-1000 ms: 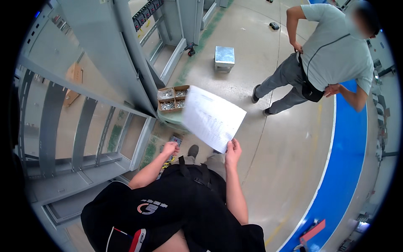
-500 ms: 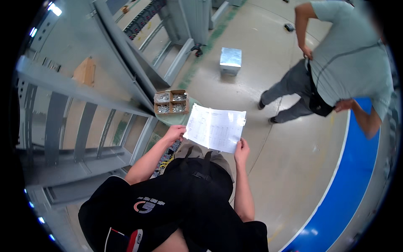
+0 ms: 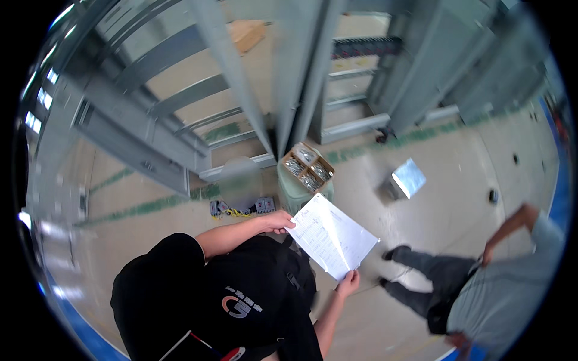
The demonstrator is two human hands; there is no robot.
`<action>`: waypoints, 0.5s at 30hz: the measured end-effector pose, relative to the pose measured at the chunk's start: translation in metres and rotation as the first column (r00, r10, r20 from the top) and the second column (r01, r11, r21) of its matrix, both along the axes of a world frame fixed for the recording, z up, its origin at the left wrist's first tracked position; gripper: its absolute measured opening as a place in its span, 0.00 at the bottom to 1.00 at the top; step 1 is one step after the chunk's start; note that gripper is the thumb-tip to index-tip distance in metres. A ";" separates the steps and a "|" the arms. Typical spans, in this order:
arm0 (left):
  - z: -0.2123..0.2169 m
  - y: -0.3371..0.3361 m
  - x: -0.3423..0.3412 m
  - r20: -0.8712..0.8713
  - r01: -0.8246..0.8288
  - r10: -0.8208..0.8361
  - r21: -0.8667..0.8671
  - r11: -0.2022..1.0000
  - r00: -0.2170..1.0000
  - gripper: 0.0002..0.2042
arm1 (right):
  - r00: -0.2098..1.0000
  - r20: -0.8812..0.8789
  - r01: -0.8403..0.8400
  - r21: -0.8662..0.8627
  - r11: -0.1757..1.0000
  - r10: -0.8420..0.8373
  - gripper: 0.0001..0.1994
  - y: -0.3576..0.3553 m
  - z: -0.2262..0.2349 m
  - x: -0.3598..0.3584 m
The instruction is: The person installs multiple circuit breakers into an open electrical cabinet using a cordless drill. They pick up each breaker, align it on the DIN rail, and secure it with screws. The person also briefly consults a paper document and moves a stool to adjust their working position.
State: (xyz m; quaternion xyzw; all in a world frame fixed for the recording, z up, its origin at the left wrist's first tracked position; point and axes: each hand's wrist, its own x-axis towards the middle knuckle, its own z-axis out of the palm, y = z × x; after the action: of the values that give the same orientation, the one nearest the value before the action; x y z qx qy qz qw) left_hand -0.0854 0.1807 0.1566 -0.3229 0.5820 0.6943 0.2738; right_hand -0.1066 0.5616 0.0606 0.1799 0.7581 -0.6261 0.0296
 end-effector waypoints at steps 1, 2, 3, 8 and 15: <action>0.002 -0.004 0.005 -0.018 -0.064 0.064 0.017 0.998 0.998 0.07 | 0.994 0.102 -0.039 -0.097 0.995 0.049 0.15 -0.006 0.008 -0.017; 0.000 -0.014 0.012 -0.028 -0.224 0.225 0.035 0.974 0.974 0.07 | 0.973 0.204 -0.064 -0.192 0.979 0.103 0.16 -0.007 0.014 -0.028; -0.003 -0.029 0.023 -0.032 -0.369 0.372 0.066 0.927 0.928 0.07 | 0.940 0.305 -0.070 -0.270 0.960 0.155 0.16 -0.014 0.027 -0.039; 0.009 -0.091 0.069 -0.285 -0.919 0.875 -0.178 0.353 0.391 0.06 | 0.926 0.120 -0.298 -0.353 0.887 0.359 0.15 -0.005 -0.041 -0.094; 0.011 -0.256 0.188 -0.855 -0.729 0.470 -0.464 -0.503 0.220 0.07 | 0.240 -0.378 -0.430 0.784 0.447 0.894 0.05 0.008 -0.185 -0.154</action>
State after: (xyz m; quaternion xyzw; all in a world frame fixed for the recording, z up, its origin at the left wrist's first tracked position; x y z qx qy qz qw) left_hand 0.1025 -0.0753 0.1674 -0.6089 0.5377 0.1857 -0.5528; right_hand -0.2603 0.5695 -0.1241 -0.4639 0.8246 -0.3169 -0.0671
